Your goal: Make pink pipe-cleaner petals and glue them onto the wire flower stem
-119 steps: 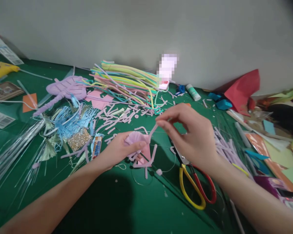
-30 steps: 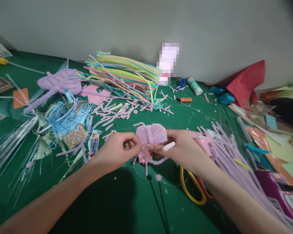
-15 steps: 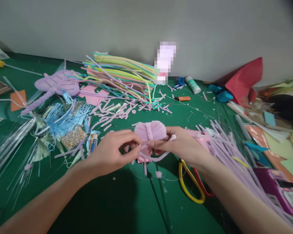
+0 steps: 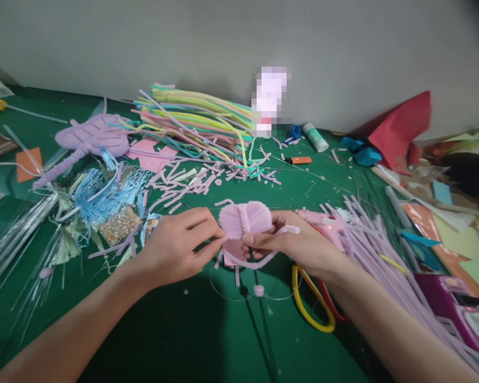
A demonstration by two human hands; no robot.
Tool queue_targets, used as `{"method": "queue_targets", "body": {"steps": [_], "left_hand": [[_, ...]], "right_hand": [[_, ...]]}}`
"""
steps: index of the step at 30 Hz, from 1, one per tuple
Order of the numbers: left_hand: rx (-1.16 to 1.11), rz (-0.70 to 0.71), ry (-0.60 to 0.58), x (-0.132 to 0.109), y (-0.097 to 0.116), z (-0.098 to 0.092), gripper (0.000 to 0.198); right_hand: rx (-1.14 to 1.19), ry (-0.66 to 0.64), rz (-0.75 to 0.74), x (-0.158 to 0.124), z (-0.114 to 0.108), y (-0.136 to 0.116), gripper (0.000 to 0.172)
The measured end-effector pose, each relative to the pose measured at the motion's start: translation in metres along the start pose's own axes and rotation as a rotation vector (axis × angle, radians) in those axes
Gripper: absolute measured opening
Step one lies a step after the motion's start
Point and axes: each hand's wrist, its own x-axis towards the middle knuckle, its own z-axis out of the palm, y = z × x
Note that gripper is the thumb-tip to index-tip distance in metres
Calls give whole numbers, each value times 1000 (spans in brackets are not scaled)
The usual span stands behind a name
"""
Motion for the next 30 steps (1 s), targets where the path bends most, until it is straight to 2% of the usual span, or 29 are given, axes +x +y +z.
{"method": "queue_targets", "body": {"steps": [7, 9, 11, 13, 15, 18, 20, 22, 25, 30], "left_hand": [[264, 247, 202, -2, 1, 5, 16], [315, 296, 208, -2, 0, 6, 18], [268, 295, 188, -2, 0, 6, 14], [94, 171, 160, 1, 2, 3, 8], [-155, -73, 99, 4, 6, -1, 5], [-534, -454, -91, 8, 11, -3, 16], [-739, -613, -181, 9, 12, 0, 20], [-892, -704, -198, 9, 12, 3, 20], [-1059, -766, -180, 9, 10, 7, 18], [-1158, -799, -191, 7, 8, 6, 15]], "right_hand": [[43, -15, -18, 1, 0, 5, 19], [45, -12, -25, 2, 0, 4, 19], [48, 13, -34, 1, 0, 3, 19], [42, 40, -43, -2, 0, 2, 20], [22, 60, -45, -5, 0, 0, 20], [6, 77, -39, -8, 0, -2, 20], [19, 78, -46, -9, 0, -3, 20], [31, 76, -55, -9, 1, -4, 19], [28, 84, -52, -9, 2, -5, 19], [18, 69, -56, -10, 2, -5, 19]]}}
